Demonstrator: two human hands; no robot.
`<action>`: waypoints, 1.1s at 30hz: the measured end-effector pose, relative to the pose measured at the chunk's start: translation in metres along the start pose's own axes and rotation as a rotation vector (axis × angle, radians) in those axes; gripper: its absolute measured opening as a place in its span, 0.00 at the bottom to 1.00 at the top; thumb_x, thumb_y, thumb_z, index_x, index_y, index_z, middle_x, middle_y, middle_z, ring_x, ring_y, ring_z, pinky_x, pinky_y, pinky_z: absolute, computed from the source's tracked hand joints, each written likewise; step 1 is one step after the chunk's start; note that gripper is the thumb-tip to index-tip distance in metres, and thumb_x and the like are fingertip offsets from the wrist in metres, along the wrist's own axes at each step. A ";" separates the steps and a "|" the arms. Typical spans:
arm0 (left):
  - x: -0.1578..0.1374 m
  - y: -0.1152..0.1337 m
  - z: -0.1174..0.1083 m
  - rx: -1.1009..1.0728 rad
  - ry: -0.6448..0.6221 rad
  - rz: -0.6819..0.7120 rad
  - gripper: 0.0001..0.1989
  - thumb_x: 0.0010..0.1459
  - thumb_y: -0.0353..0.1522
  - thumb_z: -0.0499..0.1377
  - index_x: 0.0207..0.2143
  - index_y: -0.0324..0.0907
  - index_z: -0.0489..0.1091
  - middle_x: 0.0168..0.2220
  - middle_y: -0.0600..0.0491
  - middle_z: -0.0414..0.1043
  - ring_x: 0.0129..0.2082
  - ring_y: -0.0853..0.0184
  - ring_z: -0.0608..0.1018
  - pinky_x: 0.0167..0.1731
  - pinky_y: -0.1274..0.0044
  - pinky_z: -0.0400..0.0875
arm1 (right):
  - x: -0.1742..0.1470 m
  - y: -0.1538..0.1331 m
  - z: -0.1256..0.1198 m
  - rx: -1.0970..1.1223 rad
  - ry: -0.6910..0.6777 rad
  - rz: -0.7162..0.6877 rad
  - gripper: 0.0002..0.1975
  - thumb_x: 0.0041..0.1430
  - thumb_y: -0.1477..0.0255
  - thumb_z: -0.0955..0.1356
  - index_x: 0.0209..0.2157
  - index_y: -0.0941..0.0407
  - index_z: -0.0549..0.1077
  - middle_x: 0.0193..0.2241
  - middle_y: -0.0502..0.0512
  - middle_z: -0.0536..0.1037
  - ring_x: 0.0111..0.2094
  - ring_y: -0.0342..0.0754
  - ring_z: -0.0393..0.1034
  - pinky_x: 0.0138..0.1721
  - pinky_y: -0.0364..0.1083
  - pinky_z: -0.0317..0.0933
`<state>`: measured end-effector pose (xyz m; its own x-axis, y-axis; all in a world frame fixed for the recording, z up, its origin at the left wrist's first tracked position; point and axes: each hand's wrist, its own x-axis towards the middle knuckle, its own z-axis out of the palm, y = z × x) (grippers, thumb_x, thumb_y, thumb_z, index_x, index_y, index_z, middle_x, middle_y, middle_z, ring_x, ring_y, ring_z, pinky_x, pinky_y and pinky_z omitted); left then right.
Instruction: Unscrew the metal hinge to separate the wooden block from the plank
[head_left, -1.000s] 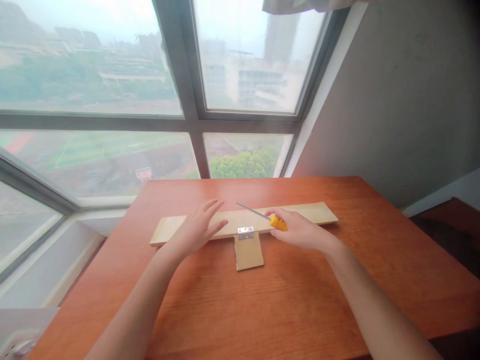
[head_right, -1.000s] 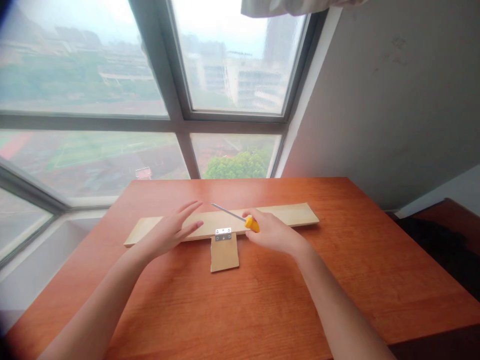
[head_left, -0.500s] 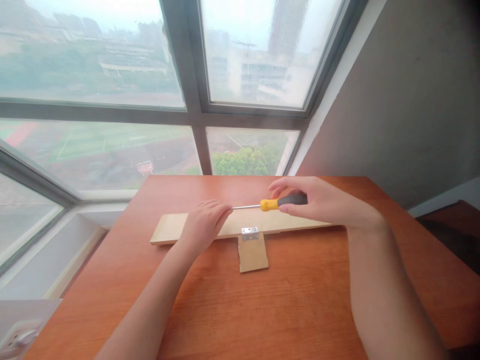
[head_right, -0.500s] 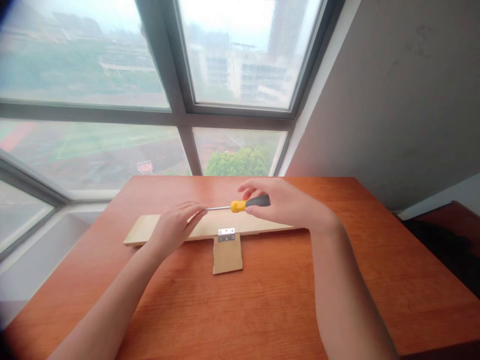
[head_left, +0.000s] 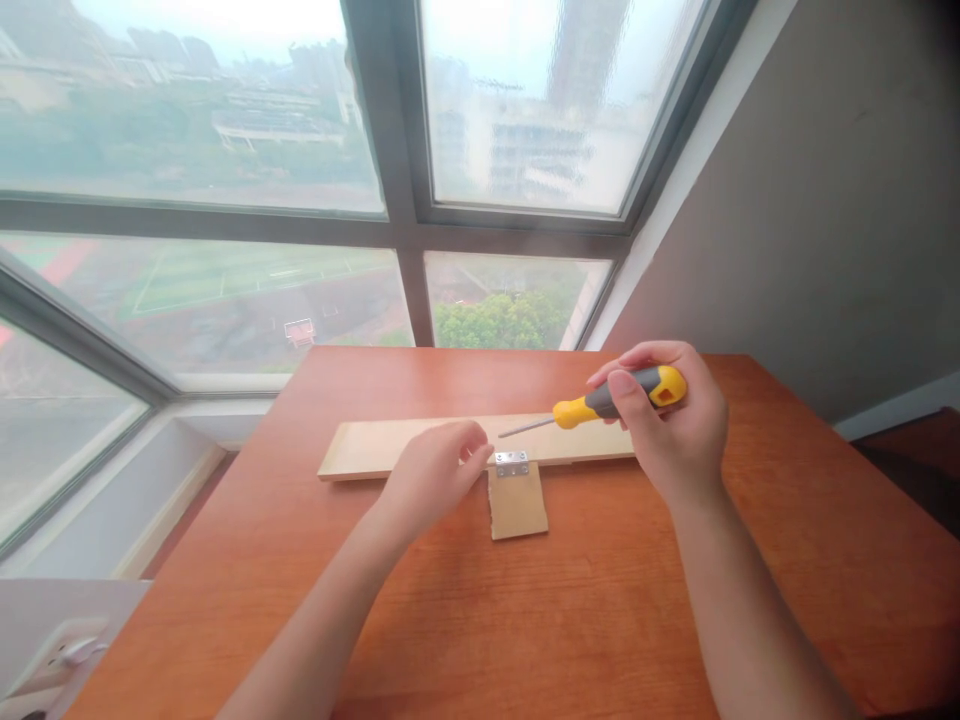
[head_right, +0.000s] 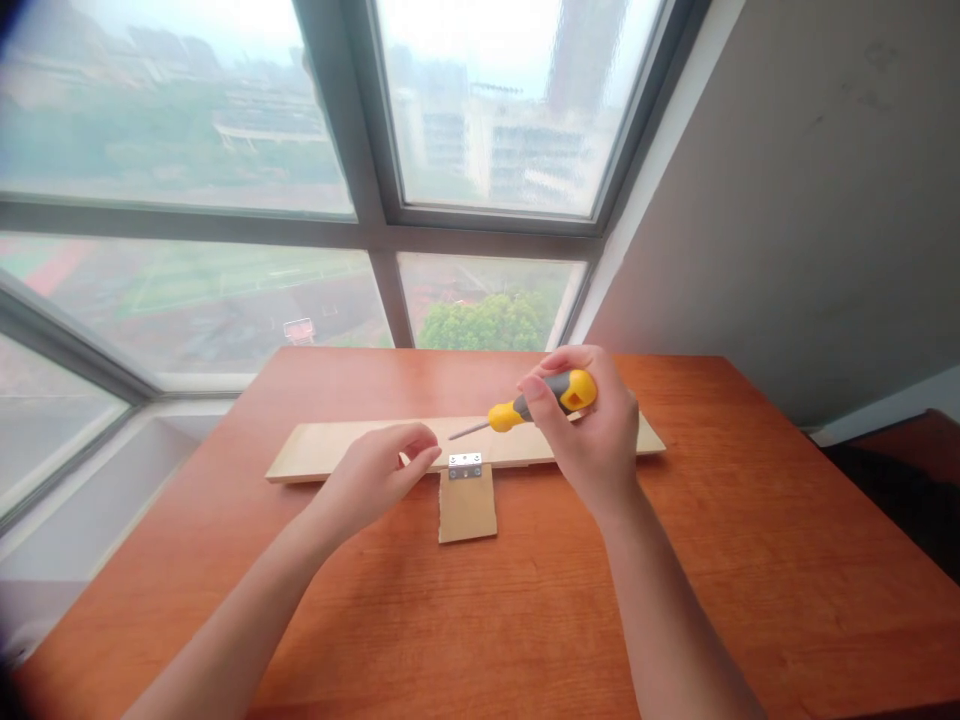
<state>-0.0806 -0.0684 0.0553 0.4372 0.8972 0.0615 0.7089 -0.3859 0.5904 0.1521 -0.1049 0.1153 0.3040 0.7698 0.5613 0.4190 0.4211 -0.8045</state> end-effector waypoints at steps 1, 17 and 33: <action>-0.004 0.001 0.002 0.012 -0.019 -0.038 0.13 0.65 0.39 0.53 0.30 0.44 0.72 0.30 0.54 0.78 0.30 0.64 0.77 0.28 0.76 0.64 | -0.003 -0.001 -0.002 -0.025 0.000 -0.010 0.11 0.59 0.62 0.72 0.35 0.52 0.69 0.29 0.51 0.80 0.29 0.46 0.76 0.28 0.44 0.68; -0.034 -0.011 0.046 -0.541 -0.200 -0.265 0.13 0.61 0.39 0.54 0.39 0.39 0.72 0.31 0.51 0.78 0.23 0.65 0.77 0.29 0.74 0.69 | -0.041 0.010 -0.014 -0.073 -0.053 -0.142 0.08 0.58 0.72 0.73 0.36 0.53 0.70 0.31 0.50 0.81 0.33 0.46 0.79 0.35 0.43 0.71; -0.033 -0.011 0.051 -0.561 -0.192 -0.248 0.06 0.59 0.36 0.56 0.33 0.43 0.66 0.23 0.55 0.76 0.24 0.65 0.78 0.28 0.77 0.67 | -0.041 0.004 -0.009 -0.148 -0.051 -0.215 0.08 0.57 0.73 0.73 0.35 0.53 0.70 0.30 0.49 0.81 0.33 0.44 0.79 0.35 0.41 0.70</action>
<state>-0.0749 -0.1049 0.0059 0.4258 0.8709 -0.2453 0.4273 0.0454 0.9030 0.1496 -0.1392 0.0906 0.1531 0.6949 0.7026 0.5910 0.5055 -0.6287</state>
